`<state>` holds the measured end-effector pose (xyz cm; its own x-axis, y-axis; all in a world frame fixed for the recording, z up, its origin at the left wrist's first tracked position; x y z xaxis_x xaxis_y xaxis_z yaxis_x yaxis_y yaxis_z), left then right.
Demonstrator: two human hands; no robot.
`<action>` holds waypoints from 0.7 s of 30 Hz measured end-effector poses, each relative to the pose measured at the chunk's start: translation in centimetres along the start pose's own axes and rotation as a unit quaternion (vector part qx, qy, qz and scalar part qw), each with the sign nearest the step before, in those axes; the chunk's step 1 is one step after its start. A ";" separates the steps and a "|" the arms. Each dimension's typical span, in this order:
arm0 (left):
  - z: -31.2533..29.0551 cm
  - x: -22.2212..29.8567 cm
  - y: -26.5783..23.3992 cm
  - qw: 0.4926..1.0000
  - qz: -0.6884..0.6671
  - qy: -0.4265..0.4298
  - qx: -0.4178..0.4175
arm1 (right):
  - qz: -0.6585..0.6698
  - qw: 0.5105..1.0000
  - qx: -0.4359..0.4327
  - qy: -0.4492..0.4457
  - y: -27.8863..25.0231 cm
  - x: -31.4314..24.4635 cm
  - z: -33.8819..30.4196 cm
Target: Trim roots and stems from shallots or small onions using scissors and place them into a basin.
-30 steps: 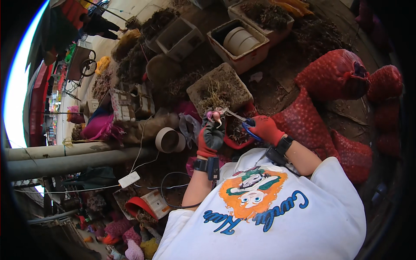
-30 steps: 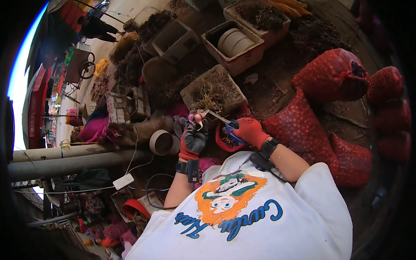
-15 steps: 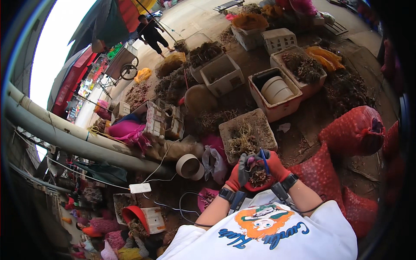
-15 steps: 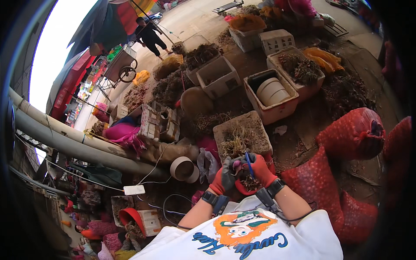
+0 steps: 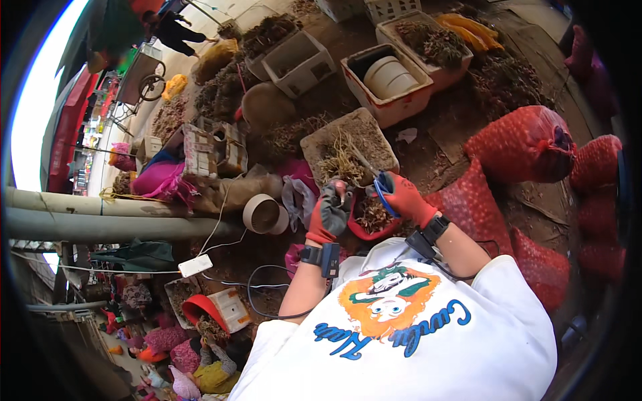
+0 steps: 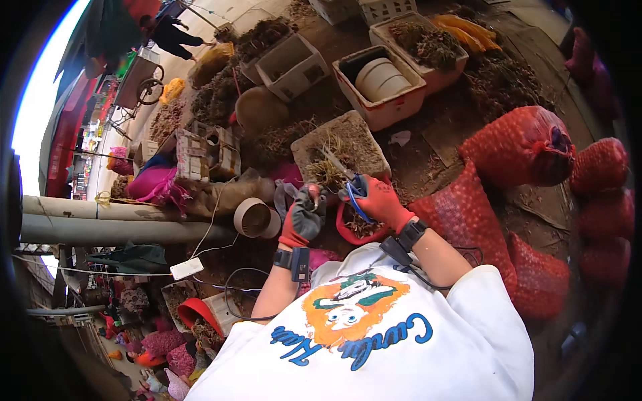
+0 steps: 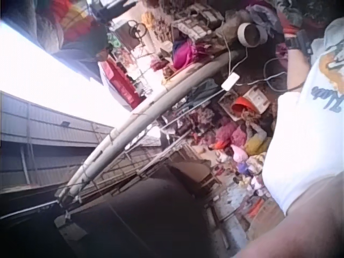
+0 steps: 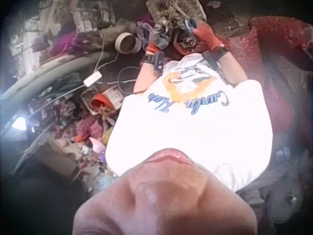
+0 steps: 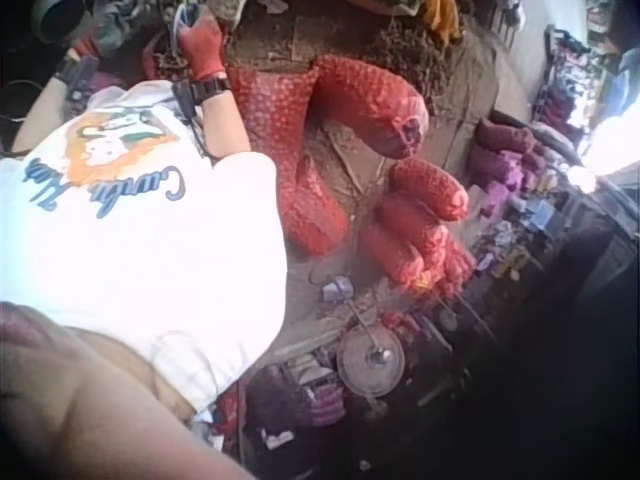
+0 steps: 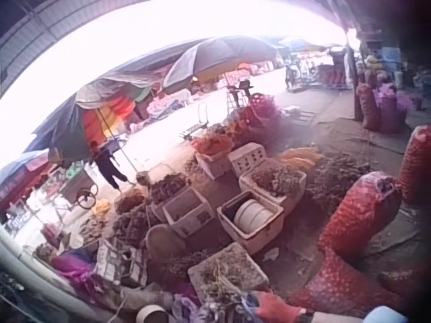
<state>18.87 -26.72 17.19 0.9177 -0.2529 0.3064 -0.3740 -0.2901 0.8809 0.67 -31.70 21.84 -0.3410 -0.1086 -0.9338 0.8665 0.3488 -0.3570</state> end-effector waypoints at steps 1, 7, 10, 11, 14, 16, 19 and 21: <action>-0.2 0.2 0.5 1.000 -0.012 -0.002 0.001 | -0.017 1.000 -0.015 0.017 0.0 0.2 -0.3; -0.1 -0.4 -1.5 0.995 -0.068 -0.003 0.078 | -0.181 0.981 -0.028 -0.059 0.0 0.3 -3.2; -0.4 -0.7 -0.8 0.998 -0.055 -0.017 0.039 | -0.256 0.962 -0.036 -0.084 0.3 -0.1 -3.4; -0.5 -0.7 0.2 1.000 0.000 -0.020 -0.011 | -0.252 0.964 -0.030 -0.081 0.2 0.0 -3.4; -1.1 -1.2 1.8 0.994 0.056 -0.043 0.079 | -0.217 0.975 -0.037 -0.035 -0.4 1.4 -2.8; -1.3 -1.1 3.3 0.995 0.062 -0.045 0.070 | -0.185 0.981 -0.052 0.008 -0.6 2.5 -2.7; -1.2 -0.2 3.1 0.975 0.214 -0.015 0.051 | -0.196 0.980 0.005 -0.004 -1.6 2.0 -2.5; -1.2 1.4 3.9 0.912 0.395 0.114 0.013 | -0.078 0.997 -0.026 -0.004 -1.7 0.9 -2.4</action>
<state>18.82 -27.09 21.44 0.3637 -0.1950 0.9109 -0.9305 -0.1222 0.3454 -1.94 -30.15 21.68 -0.4668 -0.1736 -0.8672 0.7827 0.3754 -0.4965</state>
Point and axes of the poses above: each hand's wrist, its own z-axis towards the middle knuckle, its own y-axis out of the palm, x = y × z, the point moved 7 cm from there along z, towards the middle knuckle, and after that the axes turned 1 degree about x, right-handed, at the moved point
